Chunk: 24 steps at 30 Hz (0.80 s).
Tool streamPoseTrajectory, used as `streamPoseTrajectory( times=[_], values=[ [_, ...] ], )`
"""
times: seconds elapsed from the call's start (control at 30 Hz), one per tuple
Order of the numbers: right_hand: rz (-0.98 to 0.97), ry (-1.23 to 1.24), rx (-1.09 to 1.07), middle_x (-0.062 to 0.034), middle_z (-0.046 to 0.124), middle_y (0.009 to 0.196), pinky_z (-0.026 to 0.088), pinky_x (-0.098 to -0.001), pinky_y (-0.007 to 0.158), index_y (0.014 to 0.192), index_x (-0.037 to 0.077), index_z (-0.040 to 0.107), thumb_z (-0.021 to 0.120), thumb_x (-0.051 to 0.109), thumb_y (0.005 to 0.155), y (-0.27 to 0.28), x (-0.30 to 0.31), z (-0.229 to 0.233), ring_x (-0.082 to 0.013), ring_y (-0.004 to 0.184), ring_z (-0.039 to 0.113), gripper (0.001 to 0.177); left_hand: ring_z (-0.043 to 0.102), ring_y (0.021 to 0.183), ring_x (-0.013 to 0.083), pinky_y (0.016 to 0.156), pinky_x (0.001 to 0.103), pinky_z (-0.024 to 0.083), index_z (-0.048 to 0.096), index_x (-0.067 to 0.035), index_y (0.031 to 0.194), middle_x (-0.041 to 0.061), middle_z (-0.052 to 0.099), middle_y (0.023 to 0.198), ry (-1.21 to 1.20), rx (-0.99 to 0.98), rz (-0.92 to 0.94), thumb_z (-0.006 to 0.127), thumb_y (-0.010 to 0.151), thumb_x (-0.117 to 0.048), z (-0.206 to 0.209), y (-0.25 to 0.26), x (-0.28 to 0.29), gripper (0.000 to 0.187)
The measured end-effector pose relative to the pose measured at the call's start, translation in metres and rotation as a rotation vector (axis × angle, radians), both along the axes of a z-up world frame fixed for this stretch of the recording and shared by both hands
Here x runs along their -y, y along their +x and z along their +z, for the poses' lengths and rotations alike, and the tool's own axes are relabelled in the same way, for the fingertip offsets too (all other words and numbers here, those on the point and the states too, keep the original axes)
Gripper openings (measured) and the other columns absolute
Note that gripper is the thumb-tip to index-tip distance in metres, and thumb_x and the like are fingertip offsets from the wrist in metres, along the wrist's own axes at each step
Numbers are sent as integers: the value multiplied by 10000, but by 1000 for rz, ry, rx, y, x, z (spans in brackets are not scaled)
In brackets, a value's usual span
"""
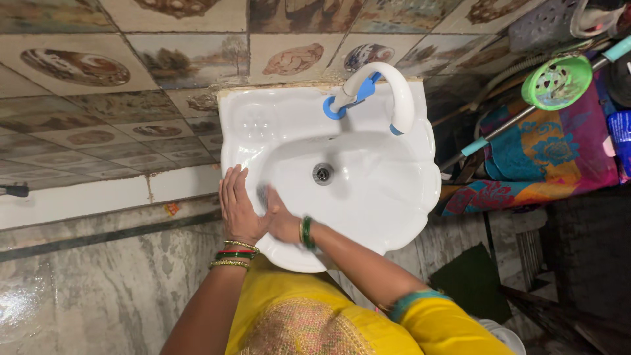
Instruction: The person scrubs a white ceramic sink and its faucet with a cleaning pad, using their hands to wipe all surfaces of the basin and the hardware.
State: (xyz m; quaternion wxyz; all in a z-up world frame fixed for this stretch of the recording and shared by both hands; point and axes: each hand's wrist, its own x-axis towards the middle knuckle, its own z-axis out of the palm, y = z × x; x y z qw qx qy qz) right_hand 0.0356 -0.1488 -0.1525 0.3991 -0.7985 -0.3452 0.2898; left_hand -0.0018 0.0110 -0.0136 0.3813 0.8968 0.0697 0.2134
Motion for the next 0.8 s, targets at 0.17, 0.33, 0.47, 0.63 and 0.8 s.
streamPoseTrajectory(
  times=[0.17, 0.33, 0.47, 0.63, 0.8],
  values=[
    [-71, -704, -61, -252, 51, 1685, 162, -438, 1278, 1603, 32, 107, 515, 490, 991, 47, 32, 24, -392, 1573, 79, 867, 330, 1540, 400, 1298, 572, 214, 368, 14, 1541, 222, 418, 1591, 1, -7, -9, 570, 875, -771, -2, -5, 1, 1049],
    [312, -384, -66, -238, 258, 1658, 163, -488, 1301, 1614, 54, 266, 487, 318, 1005, -15, 91, 117, -396, 1575, 196, 700, 337, 1510, 414, 1277, 550, 225, 336, 18, 1537, 237, 416, 1565, -36, 38, -20, 591, 866, -727, 0, -1, -5, 1035],
    [377, -197, 100, -301, 143, 1648, 141, -563, 1246, 1541, 16, 338, 582, 337, 998, -48, 40, 151, -500, 1538, 108, 677, 316, 1501, 414, 1261, 504, 246, 314, 67, 1551, 263, 378, 1579, -156, 114, -45, 513, 965, -735, -7, 2, -10, 1013],
    [214, -358, 614, -192, 241, 1643, 217, -604, 1167, 1503, 44, 391, 629, 356, 914, 15, -66, 161, -465, 1510, 171, 707, 471, 1412, 309, 1217, 423, 298, 486, 10, 1459, 203, 527, 1479, -931, 18, 42, 220, 1045, -603, -6, 5, -50, 787],
    [276, -366, 588, -229, 258, 1627, 228, -500, 1235, 1516, -10, 373, 661, 308, 886, 4, -40, 158, -475, 1506, 199, 763, 517, 1388, 313, 1194, 411, 347, 510, 18, 1411, 201, 567, 1451, -807, 58, 118, 213, 1110, -504, -9, -31, -46, 672]
  ],
)
